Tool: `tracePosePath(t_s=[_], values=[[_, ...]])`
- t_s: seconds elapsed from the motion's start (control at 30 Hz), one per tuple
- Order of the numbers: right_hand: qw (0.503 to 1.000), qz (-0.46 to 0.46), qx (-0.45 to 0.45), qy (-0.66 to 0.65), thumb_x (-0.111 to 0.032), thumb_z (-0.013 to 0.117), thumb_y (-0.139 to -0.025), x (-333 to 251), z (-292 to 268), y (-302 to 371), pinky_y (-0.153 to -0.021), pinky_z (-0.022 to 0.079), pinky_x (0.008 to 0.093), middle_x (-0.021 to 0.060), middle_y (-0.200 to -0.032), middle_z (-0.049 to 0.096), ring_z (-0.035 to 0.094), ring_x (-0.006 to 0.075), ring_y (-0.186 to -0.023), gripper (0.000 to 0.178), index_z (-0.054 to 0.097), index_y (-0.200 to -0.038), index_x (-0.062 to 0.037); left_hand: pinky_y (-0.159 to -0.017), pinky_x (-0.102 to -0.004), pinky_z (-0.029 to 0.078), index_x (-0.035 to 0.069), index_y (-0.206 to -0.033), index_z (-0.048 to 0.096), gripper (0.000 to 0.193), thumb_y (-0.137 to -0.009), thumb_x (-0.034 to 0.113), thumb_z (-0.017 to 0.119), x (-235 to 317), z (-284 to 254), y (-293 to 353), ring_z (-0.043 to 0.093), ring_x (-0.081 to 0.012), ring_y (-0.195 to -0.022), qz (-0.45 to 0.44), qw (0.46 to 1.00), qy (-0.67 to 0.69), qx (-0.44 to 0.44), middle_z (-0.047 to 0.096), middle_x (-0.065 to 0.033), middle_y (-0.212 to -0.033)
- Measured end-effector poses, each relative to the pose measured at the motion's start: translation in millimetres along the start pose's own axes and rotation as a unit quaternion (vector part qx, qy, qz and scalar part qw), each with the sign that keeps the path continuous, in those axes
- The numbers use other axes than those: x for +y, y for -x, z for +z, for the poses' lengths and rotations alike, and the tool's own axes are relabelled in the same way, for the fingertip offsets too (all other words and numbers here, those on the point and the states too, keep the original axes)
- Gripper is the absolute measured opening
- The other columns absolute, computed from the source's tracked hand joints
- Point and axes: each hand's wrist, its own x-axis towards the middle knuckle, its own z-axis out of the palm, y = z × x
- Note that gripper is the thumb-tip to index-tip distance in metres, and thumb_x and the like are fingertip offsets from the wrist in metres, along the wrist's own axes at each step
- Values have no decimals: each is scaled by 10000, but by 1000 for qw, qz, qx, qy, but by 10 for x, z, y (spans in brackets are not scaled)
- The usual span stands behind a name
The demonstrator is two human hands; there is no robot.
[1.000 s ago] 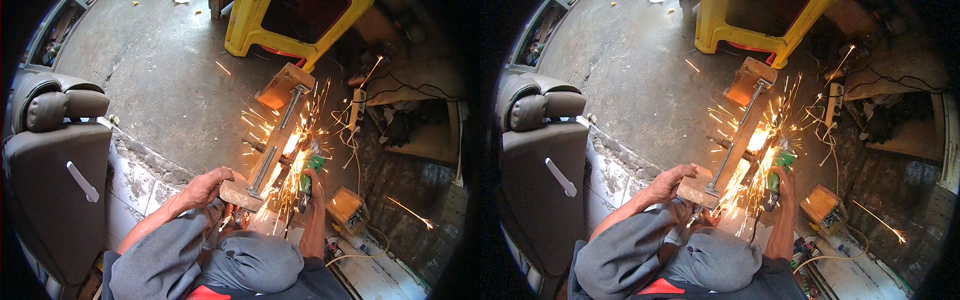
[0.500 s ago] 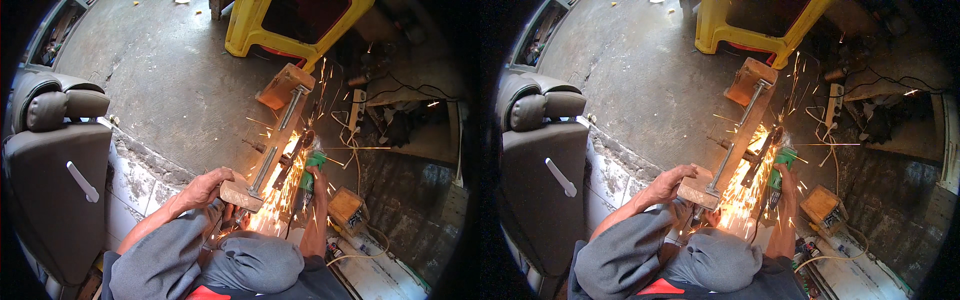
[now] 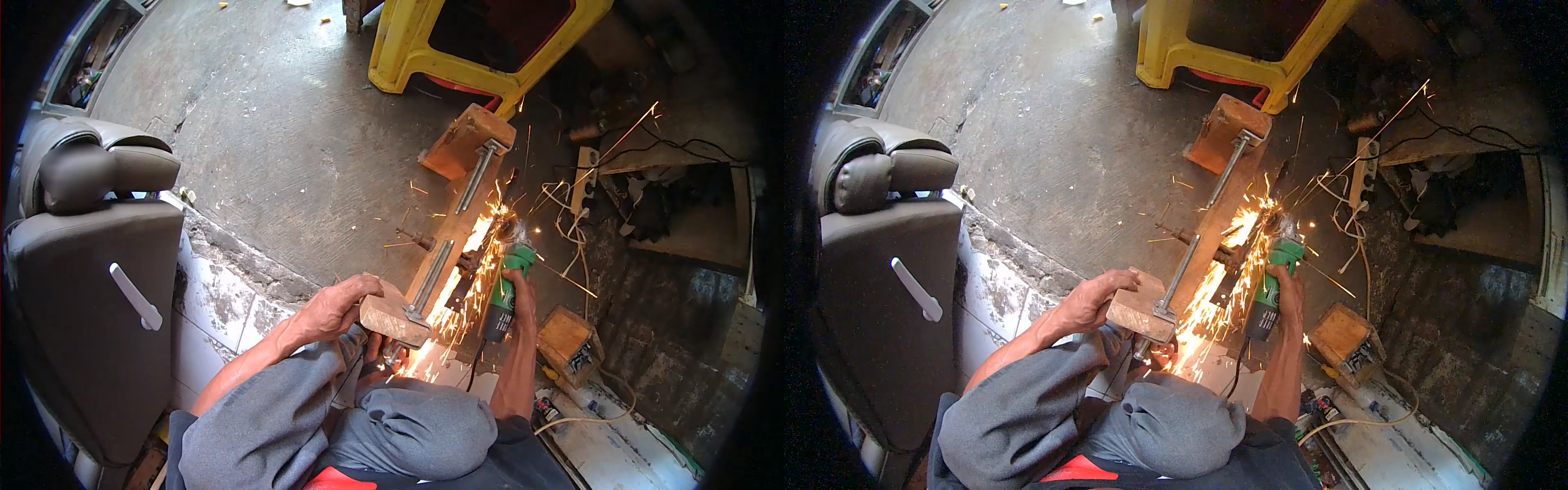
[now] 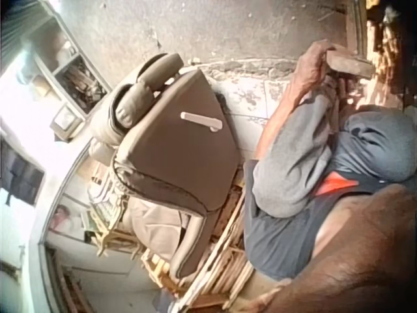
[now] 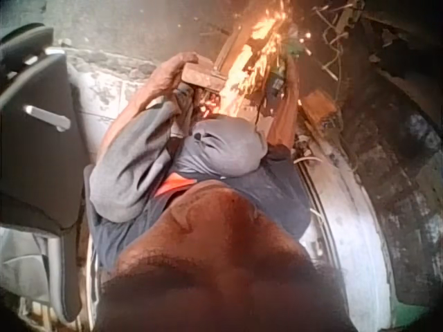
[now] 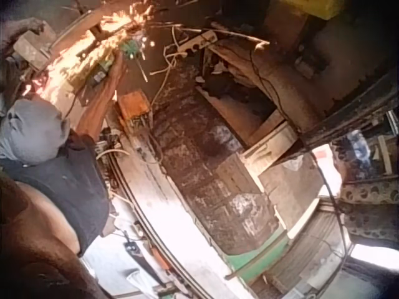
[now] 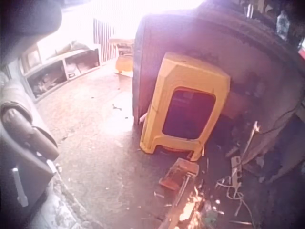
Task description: The person plugs an angle grinder into an electrical outlet and grinds metal pieces clamped in a wooden fixture using the angle grinder.
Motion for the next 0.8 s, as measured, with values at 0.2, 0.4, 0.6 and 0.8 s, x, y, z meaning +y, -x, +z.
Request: tracePosePath(t_s=[0.2,0.4,0.6,0.8], values=[[999,29,15,26,-364,692,-834,136,-67,-83,-704,524,328,79,-930,667,654,170,-808,411,654,-1089,-44,-963,-407,545,65,-1276,577,443,-879,-132,565,19,-1,-39,631,-385,-1199,42,999,12,10,627,-160,-1277],[997,-11,-44,-59,-307,707,-861,220,-26,-123,-543,536,309,51,-760,648,648,162,-605,311,638,-1011,-43,-961,-387,545,57,-1273,577,454,-871,-153,601,7,18,-36,665,-355,-1151,42,999,19,17,651,-168,-1226],[998,43,-47,-26,-336,698,-830,61,-7,-42,-600,543,331,68,-831,652,637,176,-629,415,611,-1087,-22,-987,-383,540,55,-1257,586,439,-871,-153,600,27,15,-58,660,-353,-1176,65,997,32,28,651,-171,-1230],[999,32,-14,-28,-362,709,-816,223,-84,-141,-599,522,341,46,-823,657,626,179,-644,368,662,-1028,-65,-1002,-411,535,54,-1260,584,413,-892,-132,568,15,24,-49,629,-378,-1219,32,999,9,14,641,-161,-1251]])
